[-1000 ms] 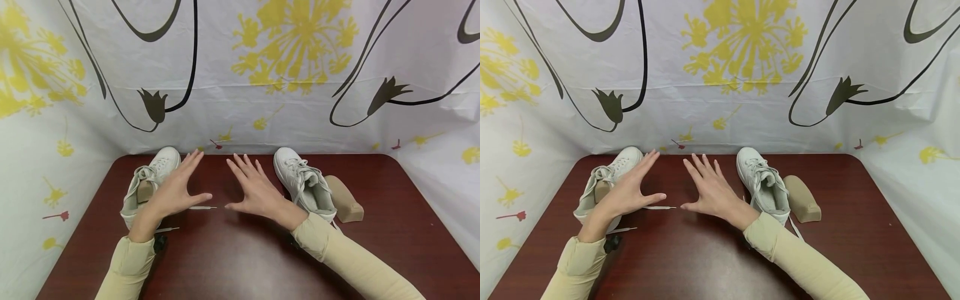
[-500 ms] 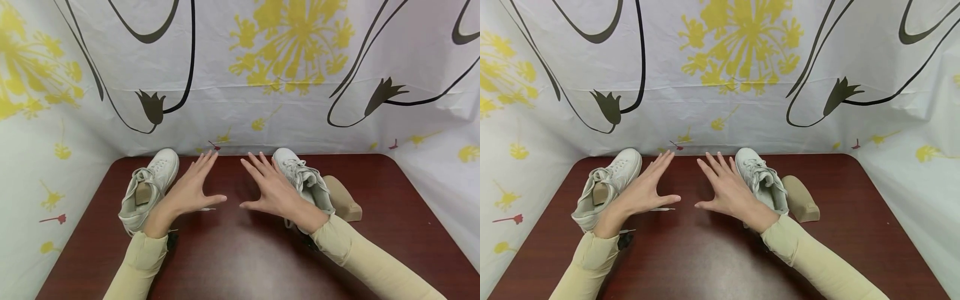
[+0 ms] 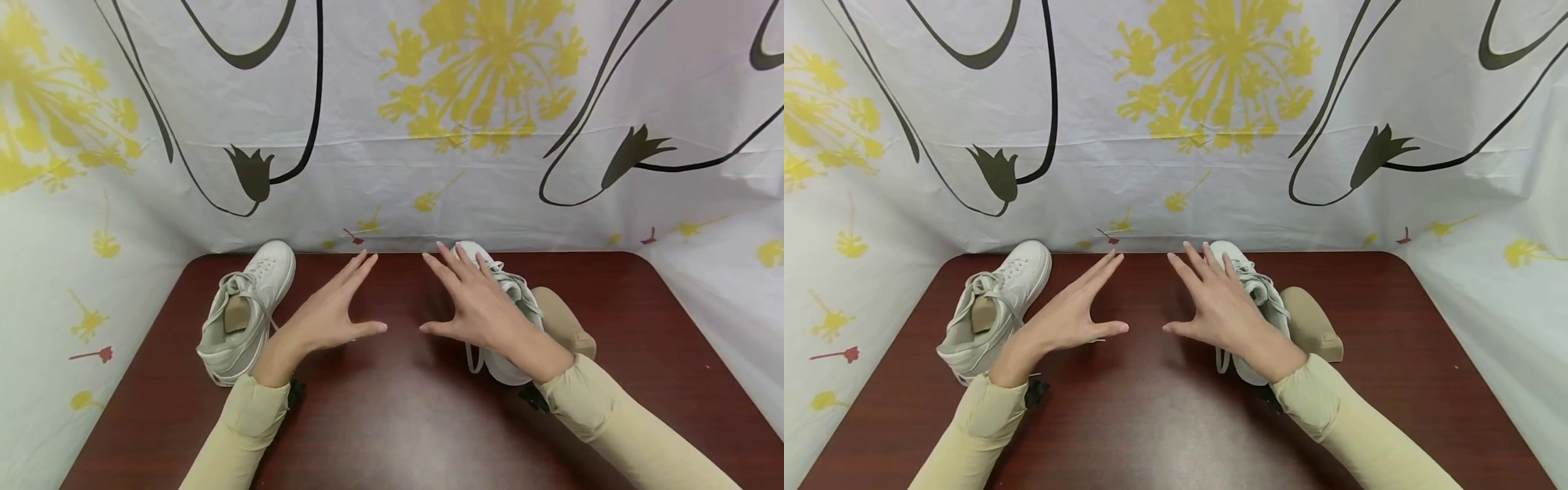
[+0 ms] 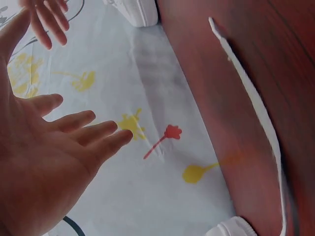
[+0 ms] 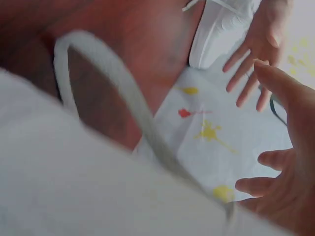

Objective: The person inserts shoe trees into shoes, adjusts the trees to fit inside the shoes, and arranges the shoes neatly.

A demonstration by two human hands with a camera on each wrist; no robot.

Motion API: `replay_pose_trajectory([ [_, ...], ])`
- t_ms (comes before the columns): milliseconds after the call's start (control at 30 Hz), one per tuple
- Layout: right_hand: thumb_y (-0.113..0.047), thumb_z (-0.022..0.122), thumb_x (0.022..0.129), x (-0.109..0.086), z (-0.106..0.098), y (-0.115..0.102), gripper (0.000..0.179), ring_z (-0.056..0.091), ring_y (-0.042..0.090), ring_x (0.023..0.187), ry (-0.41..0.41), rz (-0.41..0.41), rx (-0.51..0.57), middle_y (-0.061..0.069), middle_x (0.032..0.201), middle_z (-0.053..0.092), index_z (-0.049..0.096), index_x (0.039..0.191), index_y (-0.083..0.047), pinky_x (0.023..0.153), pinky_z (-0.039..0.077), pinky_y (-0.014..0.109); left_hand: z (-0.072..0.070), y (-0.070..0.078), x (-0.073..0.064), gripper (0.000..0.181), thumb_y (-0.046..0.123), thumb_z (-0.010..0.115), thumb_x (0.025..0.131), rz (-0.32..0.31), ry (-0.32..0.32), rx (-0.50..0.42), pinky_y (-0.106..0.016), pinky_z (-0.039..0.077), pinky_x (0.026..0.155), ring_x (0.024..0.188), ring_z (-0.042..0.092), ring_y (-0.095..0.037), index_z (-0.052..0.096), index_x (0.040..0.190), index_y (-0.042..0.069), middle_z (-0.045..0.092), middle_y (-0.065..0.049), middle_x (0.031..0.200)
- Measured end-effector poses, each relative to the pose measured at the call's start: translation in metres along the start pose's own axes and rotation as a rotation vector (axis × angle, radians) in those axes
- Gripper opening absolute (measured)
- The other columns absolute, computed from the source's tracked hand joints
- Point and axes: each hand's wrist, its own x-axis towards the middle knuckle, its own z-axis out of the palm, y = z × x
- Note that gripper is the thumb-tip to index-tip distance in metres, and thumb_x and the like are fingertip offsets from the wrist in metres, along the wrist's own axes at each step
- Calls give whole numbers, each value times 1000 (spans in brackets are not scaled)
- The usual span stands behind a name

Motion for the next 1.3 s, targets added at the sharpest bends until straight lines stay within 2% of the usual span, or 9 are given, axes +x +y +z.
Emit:
replay_pose_trajectory([
  [233,-62,79,73,-7,-8,15,111,23,46,145,-5,23,5,18,161,24,27,158,-12,113,19,66,9,9,7,107,63,74,79,22,-15,31,-55,41,105,151,15,-18,5,158,41,8,10,166],
  [467,-61,81,71,-13,-11,25,113,22,46,145,-7,53,1,19,161,25,26,158,-14,114,18,64,12,12,13,105,64,73,79,45,0,42,-54,41,105,150,16,-15,7,158,43,9,14,165],
  [667,-57,84,69,-18,-14,34,113,22,48,145,12,68,20,22,158,29,29,157,-11,114,17,64,18,13,17,102,66,71,79,71,-7,49,-54,42,104,150,19,-18,11,158,41,10,13,165],
  [867,-59,82,71,-32,-20,42,114,20,43,147,-35,115,34,17,161,26,24,159,-17,116,14,62,26,20,23,99,66,70,80,79,-30,40,-52,43,103,149,21,-14,12,158,43,9,17,164],
  [1033,-61,81,72,-39,-20,51,114,21,42,147,-32,132,32,17,161,25,23,159,-17,114,17,64,30,25,28,97,64,70,82,118,-31,56,-49,44,103,148,23,-15,15,158,40,9,15,164],
  [1167,-64,79,72,-40,-18,54,114,21,43,147,-32,133,58,17,161,24,22,160,-16,114,17,65,32,26,30,95,62,70,83,116,-39,71,-48,45,102,147,26,-15,17,159,38,10,14,165],
  [1300,-60,81,73,-43,-18,58,112,23,44,146,-12,129,85,18,161,26,25,159,-14,113,17,66,35,27,30,92,60,71,83,121,-40,68,-48,45,102,147,27,-16,23,158,35,12,13,165],
])
